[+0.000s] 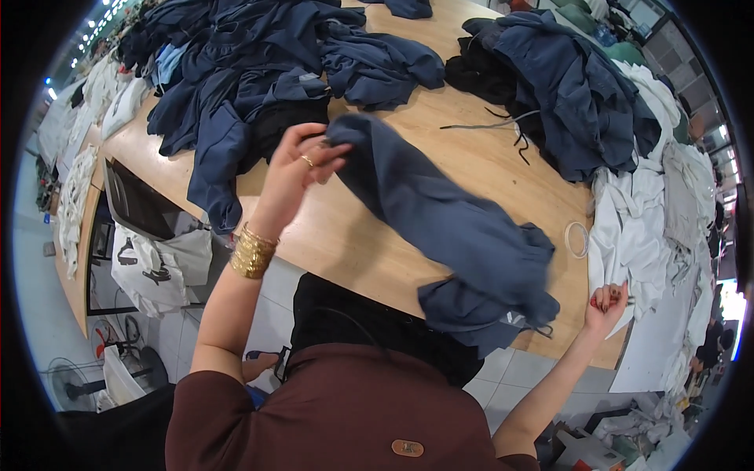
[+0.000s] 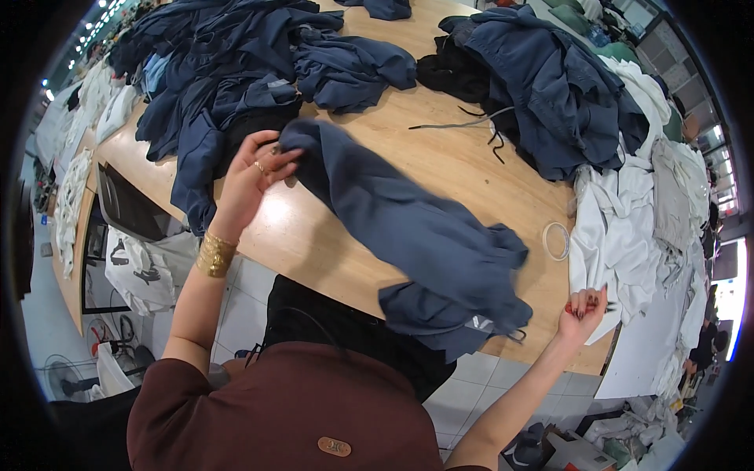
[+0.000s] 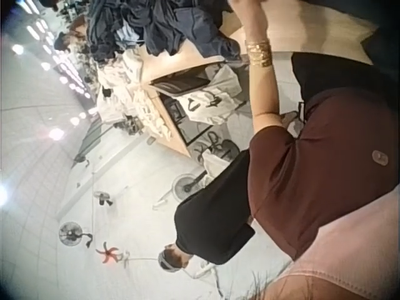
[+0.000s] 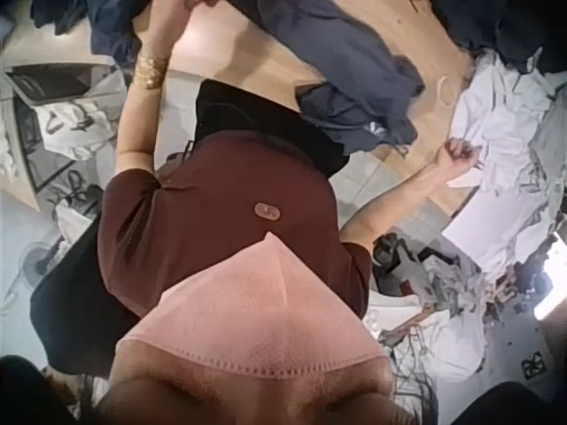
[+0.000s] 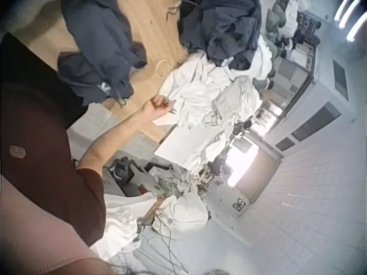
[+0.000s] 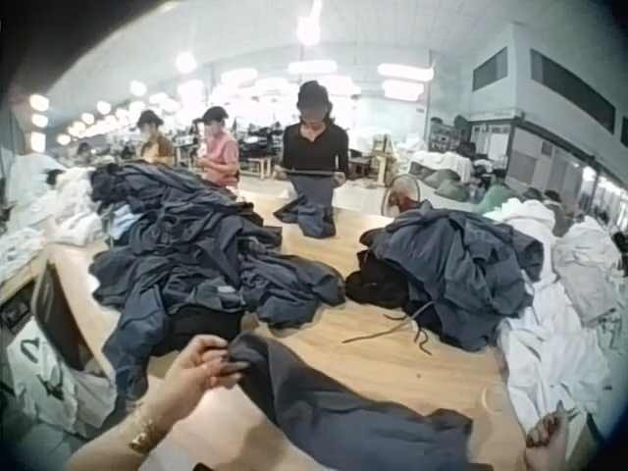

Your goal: Trimming excess threads from manufactured shorts using small snips in a factory setting.

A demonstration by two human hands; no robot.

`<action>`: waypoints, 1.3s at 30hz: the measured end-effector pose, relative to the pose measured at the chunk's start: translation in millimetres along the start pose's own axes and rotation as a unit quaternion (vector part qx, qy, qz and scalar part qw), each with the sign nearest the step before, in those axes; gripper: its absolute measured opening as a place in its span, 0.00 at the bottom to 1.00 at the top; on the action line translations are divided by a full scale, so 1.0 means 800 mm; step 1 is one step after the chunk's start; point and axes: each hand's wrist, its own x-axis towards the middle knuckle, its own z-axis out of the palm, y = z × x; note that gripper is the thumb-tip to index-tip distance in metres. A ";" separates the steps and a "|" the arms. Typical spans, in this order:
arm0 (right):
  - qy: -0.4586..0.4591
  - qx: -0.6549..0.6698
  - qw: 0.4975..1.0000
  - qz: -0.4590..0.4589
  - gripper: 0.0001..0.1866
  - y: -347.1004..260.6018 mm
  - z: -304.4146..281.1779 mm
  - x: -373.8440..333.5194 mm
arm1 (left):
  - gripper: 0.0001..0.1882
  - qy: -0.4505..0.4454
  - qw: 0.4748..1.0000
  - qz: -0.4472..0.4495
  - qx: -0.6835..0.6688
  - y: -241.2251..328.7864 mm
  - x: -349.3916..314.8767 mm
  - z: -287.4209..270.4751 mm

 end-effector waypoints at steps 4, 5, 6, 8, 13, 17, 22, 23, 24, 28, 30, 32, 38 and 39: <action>0.102 -0.430 0.897 -0.016 0.09 0.080 0.092 -0.031 | 0.18 0.062 0.937 -0.001 0.344 -0.067 0.015 -0.079; 0.047 -0.471 0.881 0.003 0.11 0.089 0.098 -0.040 | 0.22 0.030 0.932 0.033 0.361 -0.077 0.005 -0.067; 0.047 -0.517 0.855 -0.005 0.11 0.094 0.103 -0.046 | 0.25 0.001 0.850 0.112 0.515 -0.080 -0.004 -0.065; 0.045 -0.572 0.819 -0.001 0.11 0.089 0.117 -0.059 | 0.25 0.021 0.798 0.135 0.586 -0.064 -0.021 -0.041; -0.018 -0.566 0.824 0.030 0.10 0.090 0.074 -0.066 | 0.12 -0.033 0.858 0.124 0.497 -0.039 -0.031 0.038; -0.021 -0.594 0.793 0.134 0.10 0.127 0.070 -0.074 | 0.13 -0.200 0.902 0.061 0.378 -0.078 -0.052 0.131; 0.044 -0.564 0.813 0.138 0.11 0.138 0.072 -0.110 | 0.27 -0.216 0.850 0.111 0.468 -0.147 -0.021 0.176; 0.071 -0.512 0.848 0.117 0.10 0.139 0.068 -0.114 | 0.28 -0.210 0.812 0.126 0.529 -0.154 -0.015 0.187; 0.097 -0.458 0.879 0.095 0.10 0.140 0.067 -0.118 | 0.29 -0.202 0.771 0.142 0.588 -0.161 -0.008 0.197; 0.055 -0.406 0.900 0.149 0.12 0.164 0.076 -0.105 | 0.16 -0.307 0.787 0.075 0.531 -0.213 0.045 0.198; 0.018 -0.317 0.939 0.130 0.15 0.144 0.074 -0.094 | 0.13 -0.360 0.891 -0.088 0.261 -0.165 0.060 0.210; 0.016 -0.229 0.971 0.069 0.16 0.120 0.090 -0.075 | 0.15 -0.373 0.895 -0.206 0.131 -0.075 0.054 0.226; -0.216 -0.165 0.943 0.193 0.28 0.129 0.206 -0.043 | 0.14 -0.579 0.773 0.086 0.244 0.067 0.069 0.270; -0.207 -0.139 0.944 0.219 0.31 0.141 0.203 -0.035 | 0.14 -0.572 0.758 0.117 0.291 0.085 0.074 0.275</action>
